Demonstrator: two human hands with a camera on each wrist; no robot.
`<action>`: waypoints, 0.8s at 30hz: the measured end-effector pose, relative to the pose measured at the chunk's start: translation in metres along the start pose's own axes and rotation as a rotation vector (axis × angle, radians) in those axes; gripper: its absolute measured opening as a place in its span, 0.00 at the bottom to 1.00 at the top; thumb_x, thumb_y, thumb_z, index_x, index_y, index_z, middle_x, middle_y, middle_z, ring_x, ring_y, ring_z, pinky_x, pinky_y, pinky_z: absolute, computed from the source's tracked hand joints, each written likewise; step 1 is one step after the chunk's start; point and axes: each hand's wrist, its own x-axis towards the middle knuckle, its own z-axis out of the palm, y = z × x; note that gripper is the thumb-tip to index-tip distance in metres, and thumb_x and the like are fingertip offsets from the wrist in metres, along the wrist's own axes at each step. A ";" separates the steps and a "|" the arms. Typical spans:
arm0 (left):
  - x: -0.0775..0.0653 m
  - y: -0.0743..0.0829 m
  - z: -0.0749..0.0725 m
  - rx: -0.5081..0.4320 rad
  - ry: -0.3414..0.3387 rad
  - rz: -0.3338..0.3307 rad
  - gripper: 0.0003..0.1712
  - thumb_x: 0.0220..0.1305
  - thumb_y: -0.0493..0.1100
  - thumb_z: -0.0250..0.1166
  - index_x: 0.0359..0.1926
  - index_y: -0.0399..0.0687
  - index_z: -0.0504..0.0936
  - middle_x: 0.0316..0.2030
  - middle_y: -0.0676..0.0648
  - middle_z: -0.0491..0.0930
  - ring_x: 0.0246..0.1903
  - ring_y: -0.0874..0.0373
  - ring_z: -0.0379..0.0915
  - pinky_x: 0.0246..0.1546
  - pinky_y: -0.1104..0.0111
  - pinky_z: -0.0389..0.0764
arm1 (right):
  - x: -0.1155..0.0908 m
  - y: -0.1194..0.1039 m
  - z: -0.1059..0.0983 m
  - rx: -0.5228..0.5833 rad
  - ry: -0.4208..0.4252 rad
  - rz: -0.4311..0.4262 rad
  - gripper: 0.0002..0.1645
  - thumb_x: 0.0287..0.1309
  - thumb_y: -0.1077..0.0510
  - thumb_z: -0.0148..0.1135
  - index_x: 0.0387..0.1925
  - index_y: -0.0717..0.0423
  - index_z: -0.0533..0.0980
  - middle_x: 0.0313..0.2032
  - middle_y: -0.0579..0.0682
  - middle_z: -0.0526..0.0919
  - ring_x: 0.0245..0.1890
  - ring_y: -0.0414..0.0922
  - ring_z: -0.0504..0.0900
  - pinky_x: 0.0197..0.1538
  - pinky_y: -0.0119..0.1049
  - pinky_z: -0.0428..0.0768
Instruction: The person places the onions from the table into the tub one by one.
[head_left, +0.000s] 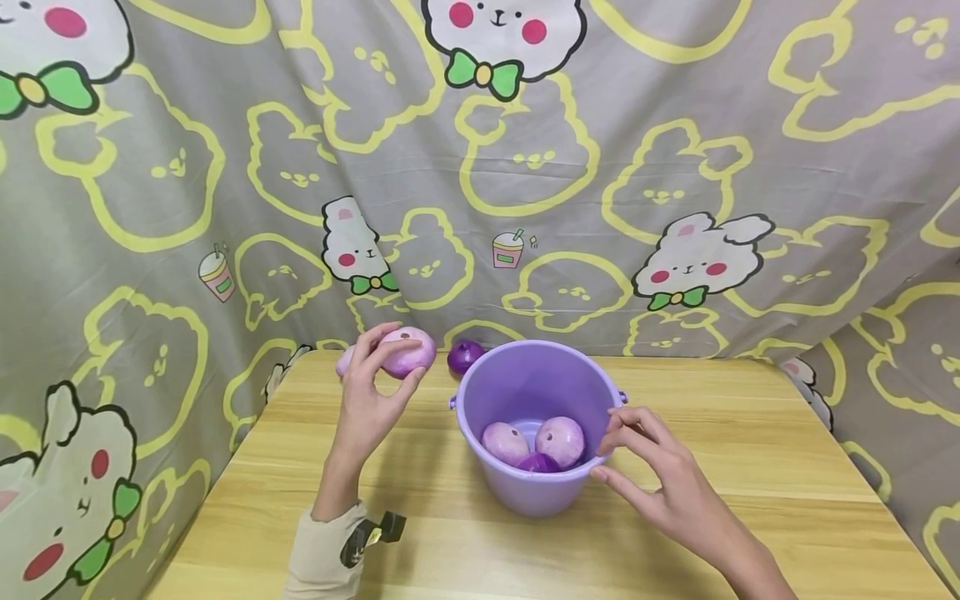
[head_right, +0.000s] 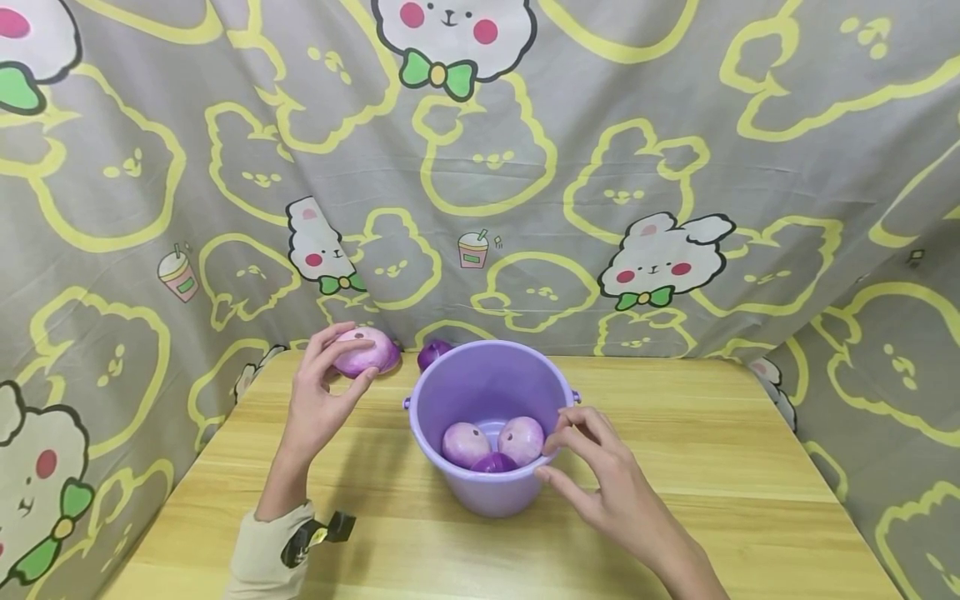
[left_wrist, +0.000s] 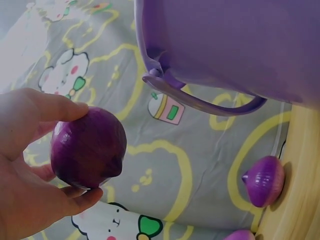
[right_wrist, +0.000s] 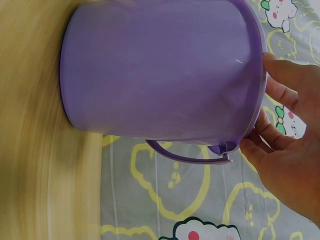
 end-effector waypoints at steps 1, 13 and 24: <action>0.000 0.005 0.000 -0.005 0.003 0.003 0.19 0.54 0.25 0.75 0.48 0.38 0.87 0.62 0.31 0.72 0.64 0.38 0.66 0.59 0.66 0.69 | 0.000 0.000 0.000 0.000 0.000 0.000 0.26 0.45 0.66 0.82 0.43 0.40 0.81 0.53 0.44 0.76 0.59 0.42 0.74 0.67 0.26 0.67; 0.000 0.015 -0.003 -0.007 0.007 0.024 0.18 0.54 0.25 0.74 0.48 0.38 0.86 0.62 0.32 0.73 0.63 0.39 0.66 0.58 0.66 0.70 | 0.000 0.000 0.000 0.010 -0.008 0.011 0.27 0.45 0.67 0.82 0.43 0.41 0.81 0.53 0.44 0.76 0.55 0.43 0.75 0.65 0.25 0.68; 0.000 0.009 -0.005 -0.071 -0.032 0.027 0.19 0.57 0.29 0.76 0.50 0.45 0.87 0.65 0.40 0.72 0.66 0.46 0.65 0.61 0.70 0.71 | 0.001 0.001 0.001 0.005 0.028 -0.056 0.26 0.44 0.65 0.82 0.43 0.42 0.81 0.52 0.46 0.77 0.54 0.44 0.76 0.64 0.26 0.69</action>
